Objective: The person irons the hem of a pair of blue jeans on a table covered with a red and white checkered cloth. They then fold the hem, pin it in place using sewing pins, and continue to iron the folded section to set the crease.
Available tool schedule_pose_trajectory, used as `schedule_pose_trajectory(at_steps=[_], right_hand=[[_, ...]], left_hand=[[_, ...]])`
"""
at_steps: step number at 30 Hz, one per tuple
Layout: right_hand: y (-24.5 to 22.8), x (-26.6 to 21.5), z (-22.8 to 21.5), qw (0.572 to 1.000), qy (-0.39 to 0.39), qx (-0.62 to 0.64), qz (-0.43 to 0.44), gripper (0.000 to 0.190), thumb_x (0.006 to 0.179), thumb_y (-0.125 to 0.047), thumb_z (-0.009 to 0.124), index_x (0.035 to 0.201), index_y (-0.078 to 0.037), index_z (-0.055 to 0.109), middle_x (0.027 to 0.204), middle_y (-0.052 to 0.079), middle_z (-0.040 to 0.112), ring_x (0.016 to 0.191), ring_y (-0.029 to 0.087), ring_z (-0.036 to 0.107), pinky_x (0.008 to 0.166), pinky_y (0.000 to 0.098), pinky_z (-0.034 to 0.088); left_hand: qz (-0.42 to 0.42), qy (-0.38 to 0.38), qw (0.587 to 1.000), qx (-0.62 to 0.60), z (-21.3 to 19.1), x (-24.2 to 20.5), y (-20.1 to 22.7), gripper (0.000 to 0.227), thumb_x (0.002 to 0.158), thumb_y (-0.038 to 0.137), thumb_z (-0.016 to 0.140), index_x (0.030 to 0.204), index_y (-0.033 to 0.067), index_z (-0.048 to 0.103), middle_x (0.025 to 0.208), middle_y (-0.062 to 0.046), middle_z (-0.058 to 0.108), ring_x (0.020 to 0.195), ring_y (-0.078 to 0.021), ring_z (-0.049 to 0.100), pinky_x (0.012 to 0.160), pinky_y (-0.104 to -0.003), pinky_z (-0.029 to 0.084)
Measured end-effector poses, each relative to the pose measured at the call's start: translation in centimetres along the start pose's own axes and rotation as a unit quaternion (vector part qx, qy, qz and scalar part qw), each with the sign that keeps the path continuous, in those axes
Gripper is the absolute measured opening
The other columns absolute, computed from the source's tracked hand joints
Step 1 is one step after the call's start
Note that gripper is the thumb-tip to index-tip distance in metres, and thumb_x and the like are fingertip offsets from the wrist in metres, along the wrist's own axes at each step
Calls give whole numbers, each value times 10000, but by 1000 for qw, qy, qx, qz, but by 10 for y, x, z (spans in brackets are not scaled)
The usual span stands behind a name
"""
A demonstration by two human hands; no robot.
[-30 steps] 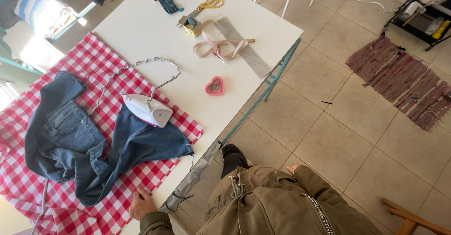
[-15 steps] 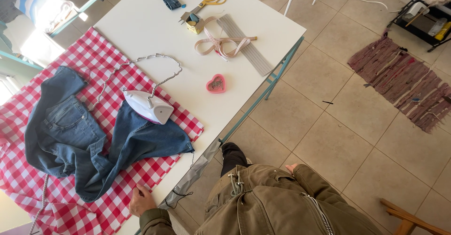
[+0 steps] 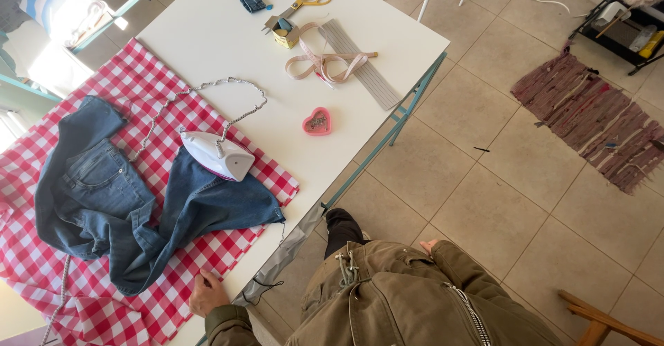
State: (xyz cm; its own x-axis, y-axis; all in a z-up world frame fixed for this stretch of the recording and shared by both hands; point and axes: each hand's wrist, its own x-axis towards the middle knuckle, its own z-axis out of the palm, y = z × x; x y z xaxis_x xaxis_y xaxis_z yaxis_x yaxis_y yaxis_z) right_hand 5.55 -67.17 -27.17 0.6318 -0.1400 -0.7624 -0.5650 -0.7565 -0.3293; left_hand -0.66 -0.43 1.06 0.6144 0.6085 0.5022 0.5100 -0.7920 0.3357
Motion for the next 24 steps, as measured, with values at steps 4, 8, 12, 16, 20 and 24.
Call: schedule_pose_trajectory(at_steps=[4, 8, 12, 16, 20, 24], right_hand=[[1, 1, -2, 1000, -10, 19, -6, 642, 907, -679, 532, 736, -95, 739, 757, 100, 727, 726, 266, 652, 761, 423, 537], [6, 1, 0, 999, -18, 14, -44, 678, 903, -696, 516, 733, -79, 740, 747, 101, 733, 724, 257, 668, 761, 403, 532], [1, 1, 0, 999, -5, -22, -40, 686, 905, -707, 494, 734, -90, 741, 749, 93, 738, 728, 257, 671, 764, 391, 534], [-7, 1, -6, 999, -6, 2, -39, 672, 903, -679, 556, 741, -53, 743, 687, 97, 704, 657, 253, 641, 697, 392, 512], [-54, 14, -44, 982, -18, 167, -81, 546, 938, -545, 663, 765, -27, 662, 612, 83, 553, 539, 220, 490, 526, 408, 412], [-125, 10, -76, 968, -33, 128, -215, 509, 973, -470, 686, 764, -7, 669, 640, 35, 615, 527, 138, 523, 498, 326, 446]], left_hand=[[4, 2, 1000, -6, 0, 1, 2, 347, 1095, 263, 655, 811, 78, 730, 660, -111, 660, 533, -264, 605, 534, -383, 484], [2, 4, 1000, -12, -1, 0, 1, 332, 1102, 270, 652, 848, 76, 742, 675, -116, 670, 541, -261, 616, 549, -381, 498], [7, 3, 999, -36, 3, -2, -4, 317, 1113, 272, 636, 890, 72, 740, 710, -116, 685, 546, -248, 630, 568, -373, 523], [-1, 20, 999, -34, 13, 0, -3, 328, 1098, 270, 647, 844, 77, 721, 709, -130, 685, 575, -283, 639, 577, -402, 527], [23, 48, 995, -84, 37, 5, -17, 243, 999, 254, 680, 815, 101, 729, 679, -156, 669, 592, -335, 630, 575, -460, 509], [15, 25, 992, -123, 33, -7, -25, 226, 995, 217, 681, 819, 76, 696, 697, -158, 665, 627, -335, 636, 605, -465, 502]])
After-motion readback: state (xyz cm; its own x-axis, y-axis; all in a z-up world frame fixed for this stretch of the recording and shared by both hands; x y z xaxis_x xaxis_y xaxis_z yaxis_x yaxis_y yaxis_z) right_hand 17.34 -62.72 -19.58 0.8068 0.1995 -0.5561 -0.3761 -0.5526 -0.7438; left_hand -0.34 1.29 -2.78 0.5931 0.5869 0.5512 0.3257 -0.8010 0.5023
